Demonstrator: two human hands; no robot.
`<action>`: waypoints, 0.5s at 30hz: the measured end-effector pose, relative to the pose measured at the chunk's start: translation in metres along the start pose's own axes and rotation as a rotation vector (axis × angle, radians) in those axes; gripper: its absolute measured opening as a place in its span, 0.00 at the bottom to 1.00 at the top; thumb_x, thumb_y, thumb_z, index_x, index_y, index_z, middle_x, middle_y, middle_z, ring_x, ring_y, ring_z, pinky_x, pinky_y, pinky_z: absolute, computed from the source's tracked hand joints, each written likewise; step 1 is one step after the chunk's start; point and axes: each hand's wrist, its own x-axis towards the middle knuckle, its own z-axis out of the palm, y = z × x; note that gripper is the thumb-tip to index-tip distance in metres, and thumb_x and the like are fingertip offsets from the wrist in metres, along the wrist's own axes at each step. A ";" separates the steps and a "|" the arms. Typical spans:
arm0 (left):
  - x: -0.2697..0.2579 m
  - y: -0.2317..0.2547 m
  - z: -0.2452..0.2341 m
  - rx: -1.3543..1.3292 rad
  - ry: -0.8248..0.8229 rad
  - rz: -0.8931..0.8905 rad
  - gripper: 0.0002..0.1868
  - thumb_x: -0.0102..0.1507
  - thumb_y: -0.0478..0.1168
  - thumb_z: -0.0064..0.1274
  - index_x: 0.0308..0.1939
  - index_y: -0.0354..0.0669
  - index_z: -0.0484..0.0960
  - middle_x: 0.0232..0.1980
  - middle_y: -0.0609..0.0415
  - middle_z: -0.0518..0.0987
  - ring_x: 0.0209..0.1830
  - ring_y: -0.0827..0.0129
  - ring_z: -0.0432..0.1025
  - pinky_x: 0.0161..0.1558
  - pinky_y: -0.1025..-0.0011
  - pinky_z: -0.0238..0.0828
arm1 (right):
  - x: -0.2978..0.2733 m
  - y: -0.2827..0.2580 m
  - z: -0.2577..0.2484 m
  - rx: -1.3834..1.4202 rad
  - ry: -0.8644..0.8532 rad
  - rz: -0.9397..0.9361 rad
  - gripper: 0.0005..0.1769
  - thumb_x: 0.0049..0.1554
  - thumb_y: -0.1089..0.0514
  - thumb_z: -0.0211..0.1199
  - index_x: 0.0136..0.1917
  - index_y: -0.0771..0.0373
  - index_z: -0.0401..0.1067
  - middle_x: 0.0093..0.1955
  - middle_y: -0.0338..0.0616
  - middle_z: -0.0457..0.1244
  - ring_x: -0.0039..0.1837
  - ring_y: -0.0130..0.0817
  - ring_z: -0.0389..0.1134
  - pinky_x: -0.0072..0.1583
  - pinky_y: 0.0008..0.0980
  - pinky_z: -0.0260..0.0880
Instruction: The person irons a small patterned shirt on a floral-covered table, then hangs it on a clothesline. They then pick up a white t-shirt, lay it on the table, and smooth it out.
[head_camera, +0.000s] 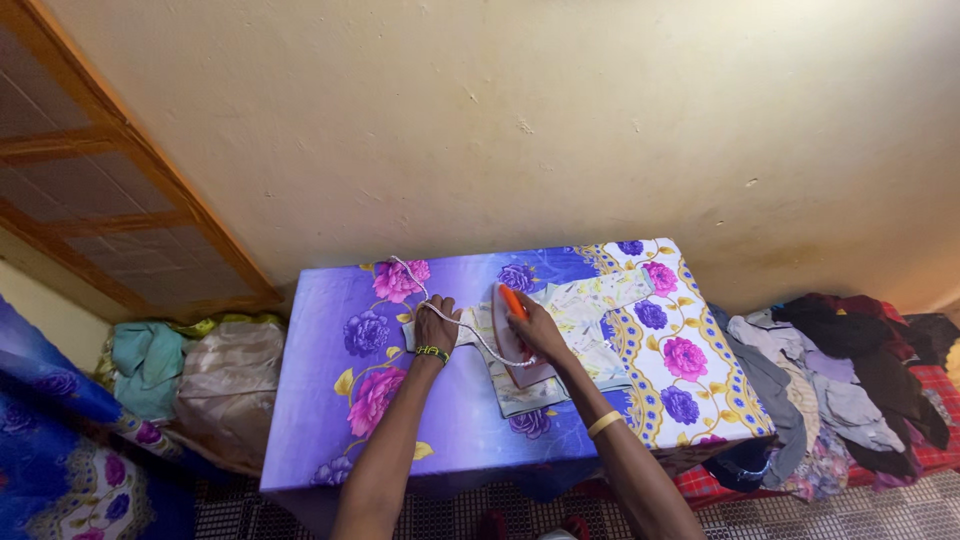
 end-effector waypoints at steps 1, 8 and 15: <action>-0.002 -0.002 -0.003 0.004 0.006 -0.009 0.14 0.59 0.43 0.61 0.43 0.39 0.79 0.41 0.43 0.75 0.43 0.47 0.71 0.47 0.51 0.67 | 0.001 0.001 0.002 -0.033 -0.061 -0.036 0.38 0.57 0.53 0.61 0.79 0.57 0.58 0.34 0.44 0.67 0.30 0.29 0.66 0.34 0.31 0.68; -0.004 0.005 -0.010 -0.004 0.015 -0.060 0.11 0.60 0.41 0.59 0.41 0.39 0.79 0.41 0.43 0.75 0.44 0.47 0.71 0.47 0.52 0.66 | 0.006 0.004 0.003 -0.042 -0.118 -0.047 0.37 0.58 0.56 0.61 0.79 0.57 0.57 0.35 0.41 0.67 0.31 0.27 0.66 0.35 0.30 0.68; -0.001 0.017 -0.009 0.173 -0.060 -0.164 0.13 0.65 0.31 0.45 0.52 0.38 0.79 0.53 0.44 0.75 0.56 0.51 0.70 0.55 0.55 0.66 | -0.005 0.014 -0.027 0.284 0.138 -0.024 0.34 0.58 0.57 0.60 0.77 0.59 0.61 0.33 0.40 0.64 0.32 0.27 0.64 0.34 0.29 0.67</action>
